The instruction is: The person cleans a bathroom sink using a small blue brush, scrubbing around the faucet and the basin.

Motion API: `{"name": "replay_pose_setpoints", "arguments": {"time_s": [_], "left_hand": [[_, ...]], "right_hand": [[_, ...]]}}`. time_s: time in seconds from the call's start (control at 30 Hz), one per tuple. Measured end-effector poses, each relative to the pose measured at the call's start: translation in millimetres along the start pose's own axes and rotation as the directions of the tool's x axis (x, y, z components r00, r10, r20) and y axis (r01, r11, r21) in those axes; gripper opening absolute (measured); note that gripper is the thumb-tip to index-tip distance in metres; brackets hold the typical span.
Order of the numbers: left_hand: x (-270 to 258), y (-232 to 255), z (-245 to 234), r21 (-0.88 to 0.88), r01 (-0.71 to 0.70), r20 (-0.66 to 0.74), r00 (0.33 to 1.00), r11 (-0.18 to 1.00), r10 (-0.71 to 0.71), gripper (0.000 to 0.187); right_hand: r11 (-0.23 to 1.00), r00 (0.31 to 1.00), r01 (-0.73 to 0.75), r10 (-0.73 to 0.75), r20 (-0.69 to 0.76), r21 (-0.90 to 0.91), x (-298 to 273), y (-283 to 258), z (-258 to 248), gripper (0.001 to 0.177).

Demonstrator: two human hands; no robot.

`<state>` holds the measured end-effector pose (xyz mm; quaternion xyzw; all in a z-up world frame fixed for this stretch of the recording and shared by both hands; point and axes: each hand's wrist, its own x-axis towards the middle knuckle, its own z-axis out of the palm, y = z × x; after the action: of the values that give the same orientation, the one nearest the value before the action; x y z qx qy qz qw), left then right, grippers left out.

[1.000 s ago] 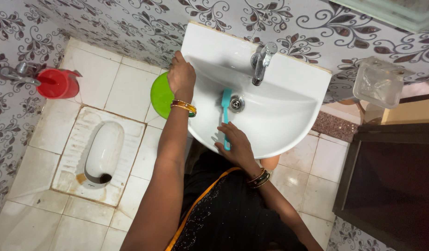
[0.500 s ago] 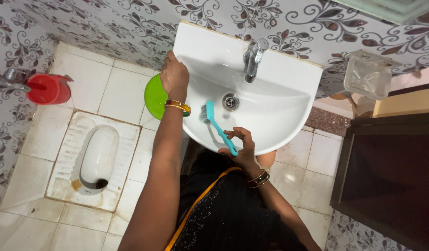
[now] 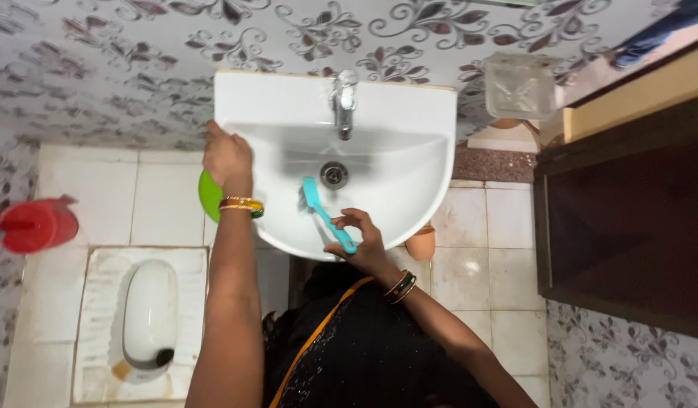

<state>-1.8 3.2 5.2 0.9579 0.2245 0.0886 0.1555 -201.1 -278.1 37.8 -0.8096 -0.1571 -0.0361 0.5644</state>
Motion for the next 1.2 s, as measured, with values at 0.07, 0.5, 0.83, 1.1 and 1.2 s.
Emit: {"name": "replay_pose_setpoints", "arguments": {"time_s": [0.07,0.5,0.83,1.1,1.2], "left_hand": [[-1,2,-4,0.018,-0.005,0.001,1.000,1.000,0.005,0.045],[-5,4,-14,0.051,-0.024,0.000,1.000,0.998,0.024,0.051],[-5,2,-15,0.060,-0.042,-0.002,0.999,0.997,0.042,0.048],[-6,4,-16,0.066,-0.035,0.000,0.999,0.997,0.035,0.046],[-5,4,-17,0.072,-0.029,0.008,1.000,0.997,0.029,0.045]], "right_hand": [[0.985,0.998,-0.069,0.069,-0.004,-0.160,5,-10,3,0.061],[0.998,0.986,-0.031,0.039,0.164,-0.054,9,-29,3,0.056],[0.999,0.999,0.042,-0.042,0.026,0.027,12,-23,-2,0.033],[0.996,0.997,0.079,-0.079,-0.016,0.033,6,-18,-5,0.039],[0.996,0.996,0.094,-0.094,0.013,-0.012,9,-20,-4,0.038]]}}
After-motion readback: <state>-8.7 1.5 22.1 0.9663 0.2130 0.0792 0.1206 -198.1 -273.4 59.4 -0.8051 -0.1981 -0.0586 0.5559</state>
